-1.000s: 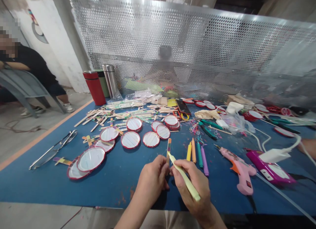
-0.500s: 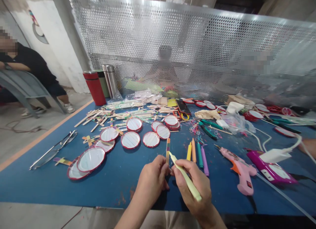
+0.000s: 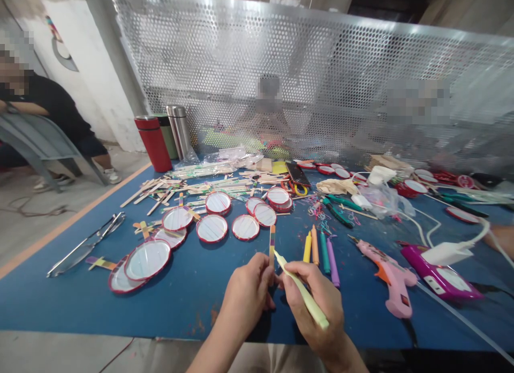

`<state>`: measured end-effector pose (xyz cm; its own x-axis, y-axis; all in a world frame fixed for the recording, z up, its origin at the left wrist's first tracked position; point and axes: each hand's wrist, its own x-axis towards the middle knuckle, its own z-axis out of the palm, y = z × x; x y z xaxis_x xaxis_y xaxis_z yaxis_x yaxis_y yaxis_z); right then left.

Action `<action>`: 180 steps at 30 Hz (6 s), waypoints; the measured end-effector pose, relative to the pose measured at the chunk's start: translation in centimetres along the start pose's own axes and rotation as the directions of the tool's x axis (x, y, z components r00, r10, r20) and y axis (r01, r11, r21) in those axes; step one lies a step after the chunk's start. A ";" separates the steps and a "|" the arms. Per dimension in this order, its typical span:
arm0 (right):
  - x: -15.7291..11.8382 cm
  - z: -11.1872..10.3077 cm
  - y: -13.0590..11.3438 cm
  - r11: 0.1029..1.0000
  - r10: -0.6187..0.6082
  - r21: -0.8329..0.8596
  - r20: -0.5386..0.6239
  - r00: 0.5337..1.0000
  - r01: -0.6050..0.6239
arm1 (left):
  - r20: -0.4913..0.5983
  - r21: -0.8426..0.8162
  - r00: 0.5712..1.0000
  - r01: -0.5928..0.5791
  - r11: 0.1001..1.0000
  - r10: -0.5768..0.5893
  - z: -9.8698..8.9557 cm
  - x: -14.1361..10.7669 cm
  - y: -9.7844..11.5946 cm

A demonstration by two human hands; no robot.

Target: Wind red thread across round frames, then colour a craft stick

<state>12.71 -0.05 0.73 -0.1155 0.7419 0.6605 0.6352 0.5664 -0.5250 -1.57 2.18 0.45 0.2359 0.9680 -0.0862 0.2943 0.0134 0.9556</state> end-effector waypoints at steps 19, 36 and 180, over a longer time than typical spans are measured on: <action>0.1 -0.3 -0.3 0.999 -0.051 -0.006 0.027 0.998 0.051 | -0.017 -0.011 1.000 0.004 1.000 -0.004 -0.1 -0.1 0.3; -0.3 -0.3 -0.1 1.000 0.011 -0.020 -0.058 0.998 -0.012 | -0.008 -0.010 1.000 0.008 1.000 -0.008 0.1 -0.1 0.1; 1.2 -2.3 -0.4 0.619 0.650 -0.728 0.264 0.712 -0.295 | 0.370 0.603 0.865 -0.502 0.620 0.340 0.2 -1.3 0.2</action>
<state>14.11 -0.19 2.99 0.1288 0.9916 -0.0126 0.9831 -0.1293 -0.1294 -1.65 0.90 0.72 0.6467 0.7486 0.1463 0.6222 -0.6287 0.4664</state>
